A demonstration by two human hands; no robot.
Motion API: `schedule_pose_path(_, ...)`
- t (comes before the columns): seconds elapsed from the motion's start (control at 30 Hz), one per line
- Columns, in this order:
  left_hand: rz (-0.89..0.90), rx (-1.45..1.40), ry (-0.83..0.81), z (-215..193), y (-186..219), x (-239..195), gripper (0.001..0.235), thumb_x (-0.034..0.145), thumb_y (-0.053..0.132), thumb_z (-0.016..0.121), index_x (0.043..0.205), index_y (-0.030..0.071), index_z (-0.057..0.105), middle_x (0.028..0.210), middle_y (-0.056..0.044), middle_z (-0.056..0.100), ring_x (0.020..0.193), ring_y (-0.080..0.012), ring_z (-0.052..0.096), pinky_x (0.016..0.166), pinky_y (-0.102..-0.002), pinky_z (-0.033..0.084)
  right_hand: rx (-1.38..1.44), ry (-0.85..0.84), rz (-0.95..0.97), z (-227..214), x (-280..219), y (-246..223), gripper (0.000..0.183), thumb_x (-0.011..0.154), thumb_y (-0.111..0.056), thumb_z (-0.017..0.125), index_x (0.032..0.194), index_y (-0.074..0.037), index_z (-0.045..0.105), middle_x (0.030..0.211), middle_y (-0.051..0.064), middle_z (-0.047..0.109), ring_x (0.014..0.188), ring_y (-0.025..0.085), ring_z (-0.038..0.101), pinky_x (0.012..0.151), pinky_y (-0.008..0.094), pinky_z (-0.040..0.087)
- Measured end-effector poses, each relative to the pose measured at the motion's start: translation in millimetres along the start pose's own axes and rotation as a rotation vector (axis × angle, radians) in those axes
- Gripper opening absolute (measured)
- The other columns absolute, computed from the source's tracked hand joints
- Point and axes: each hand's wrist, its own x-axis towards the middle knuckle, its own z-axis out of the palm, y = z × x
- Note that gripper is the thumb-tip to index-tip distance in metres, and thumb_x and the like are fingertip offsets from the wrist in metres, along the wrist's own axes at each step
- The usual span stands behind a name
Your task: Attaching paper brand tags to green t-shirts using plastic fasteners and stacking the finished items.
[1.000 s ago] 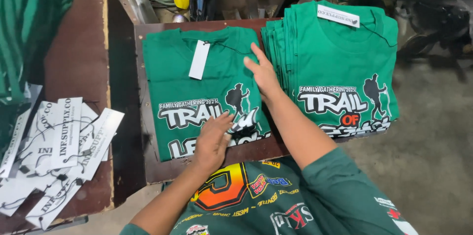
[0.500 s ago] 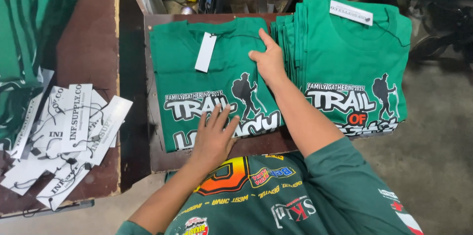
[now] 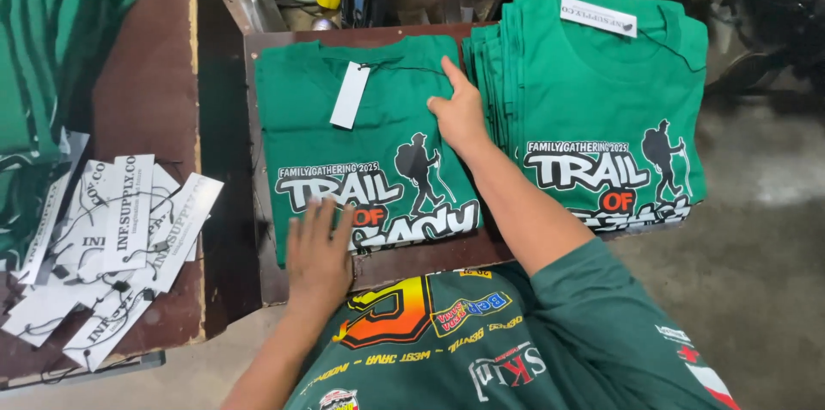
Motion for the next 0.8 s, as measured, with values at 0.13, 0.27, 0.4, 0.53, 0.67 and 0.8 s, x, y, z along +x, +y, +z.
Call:
schedule_pose_path(0.13,-0.067,0.019,-0.039,1,-16,-7,0.072,0.071,0.012,0.074,0.141,0.023,0.061,0.147,-0.012,0.057,0.144,-0.0408,0.047,0.107,-0.065,0.043,-0.042,-0.022,-0.019,0,-8,-22,0.078,0.076,-0.005,0.068,0.152,-0.014,0.052,0.150,0.019,0.057,0.140,0.029,0.053,0.115,0.041,0.044)
schedule_pose_path(0.27,-0.215,0.016,-0.061,-19,-2,-2,0.059,0.079,0.018,0.070,0.137,0.029,0.065,0.150,-0.008,0.055,0.151,-0.0431,0.038,0.108,-0.072,0.035,-0.057,-0.035,-0.066,5,13,-20,0.079,0.075,-0.005,0.067,0.152,-0.013,0.052,0.150,0.018,0.056,0.142,0.029,0.050,0.118,0.042,0.039)
schedule_pose_path(0.4,-0.262,0.038,-0.161,-35,-4,9,0.063,0.079,0.016,0.067,0.139,0.032,0.065,0.157,-0.006,0.052,0.150,-0.0434,0.038,0.098,-0.067,0.042,-0.195,-0.038,-0.209,17,45,-26,0.077,0.075,-0.005,0.064,0.151,-0.010,0.053,0.151,0.017,0.056,0.141,0.028,0.051,0.120,0.038,0.036)
schedule_pose_path(0.53,-0.222,-0.276,0.099,-67,2,41,0.061,0.076,-0.015,0.061,0.133,0.007,0.070,0.140,-0.016,0.068,0.134,-0.0416,0.058,0.117,-0.048,0.044,-0.259,-0.117,-0.311,24,58,-96,0.080,0.074,-0.001,0.052,0.152,-0.020,0.049,0.155,0.019,0.052,0.147,0.033,0.046,0.117,0.037,0.041)
schedule_pose_path(0.67,-0.279,0.029,0.038,-124,40,89,0.069,0.075,0.001,0.065,0.141,0.020,0.067,0.147,-0.001,0.066,0.149,-0.0312,0.050,0.109,-0.061,0.038,-0.208,-0.109,-0.530,2,104,-146,0.078,0.076,0.002,0.053,0.152,-0.016,0.048,0.151,0.015,0.058,0.140,0.032,0.058,0.116,0.037,0.047)
schedule_pose_path(0.8,-0.049,0.128,0.259,-171,97,141,0.064,0.076,-0.005,0.058,0.136,0.007,0.075,0.143,-0.013,0.074,0.140,-0.0343,0.064,0.118,-0.049,0.040,-0.461,-0.054,-0.217,-98,99,-210,0.023,0.085,-0.033,0.062,0.095,-0.021,0.045,0.093,0.000,0.046,0.082,0.017,0.043,0.072,0.042,0.035)
